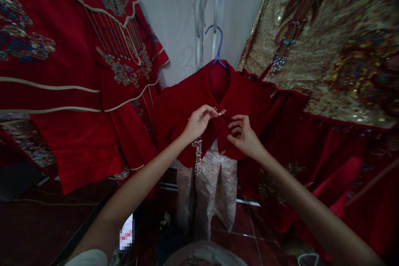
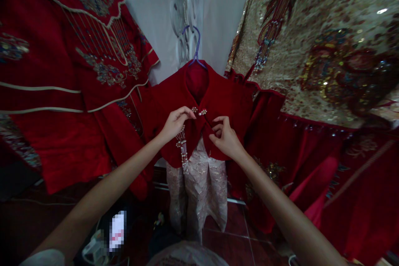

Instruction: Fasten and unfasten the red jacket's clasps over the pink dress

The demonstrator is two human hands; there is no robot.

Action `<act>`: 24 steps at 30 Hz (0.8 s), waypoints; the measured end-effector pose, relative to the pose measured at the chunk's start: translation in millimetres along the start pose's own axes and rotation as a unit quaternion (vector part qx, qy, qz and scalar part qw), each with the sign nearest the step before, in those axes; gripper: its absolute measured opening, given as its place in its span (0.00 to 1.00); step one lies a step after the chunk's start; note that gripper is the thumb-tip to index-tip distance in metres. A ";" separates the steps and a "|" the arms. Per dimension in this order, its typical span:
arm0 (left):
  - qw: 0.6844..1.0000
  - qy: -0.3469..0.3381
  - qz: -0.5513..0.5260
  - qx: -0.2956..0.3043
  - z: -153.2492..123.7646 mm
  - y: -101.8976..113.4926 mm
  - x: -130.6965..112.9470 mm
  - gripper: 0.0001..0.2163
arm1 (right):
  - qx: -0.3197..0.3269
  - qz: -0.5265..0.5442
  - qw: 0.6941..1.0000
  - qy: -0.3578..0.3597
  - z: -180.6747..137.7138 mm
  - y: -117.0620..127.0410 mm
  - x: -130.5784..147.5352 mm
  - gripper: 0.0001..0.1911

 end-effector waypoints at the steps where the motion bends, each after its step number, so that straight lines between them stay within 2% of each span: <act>1: 1.000 0.009 0.013 0.010 0.4 1.1 3.1 0.10 | 0.011 -0.013 1.000 -0.019 1.1 6.5 -4.3 0.22; 4: 0.997 0.037 0.046 0.055 0.4 -2.0 18.4 0.13 | 0.037 0.002 0.997 -0.062 6.7 27.3 5.5 0.12; 8: 0.996 0.047 0.066 0.040 -2.4 -8.9 41.7 0.21 | 0.044 0.078 0.994 -0.069 7.4 45.2 60.6 0.13; 10: 0.995 0.036 0.090 0.029 -7.7 -13.2 44.9 0.23 | 0.075 0.117 0.989 -0.058 1.8 40.4 87.3 0.13; 13: 0.993 0.001 0.118 0.017 -20.2 -14.9 30.0 0.20 | 0.164 0.178 0.969 -0.046 -11.0 18.7 106.9 0.17; 16: 0.984 -0.035 0.169 -0.053 -32.3 2.4 3.7 0.09 | 0.205 0.188 0.960 -0.044 -17.0 0.4 101.1 0.21; 18: 0.964 -0.058 0.222 -0.134 -38.6 24.6 -10.6 0.06 | 0.198 0.149 0.968 -0.039 -14.4 -6.1 90.6 0.20; 20: 0.945 -0.068 0.261 -0.185 -43.4 45.5 -16.2 0.06 | 0.168 0.083 0.982 -0.018 -7.3 -9.2 80.9 0.19; 24: 0.929 -0.056 0.323 -0.170 -49.5 67.2 -6.3 0.10 | 0.089 -0.023 0.995 0.044 9.3 -19.2 69.6 0.18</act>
Point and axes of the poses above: each hand's wrist, its own z-axis towards the middle knuckle, its own y-axis out of the back of the hand, x = y × z, the point moved 6 cm from there along z, towards the middle knuckle, and after that the axes turned 10 degrees about -x, right-handed, at the moved point
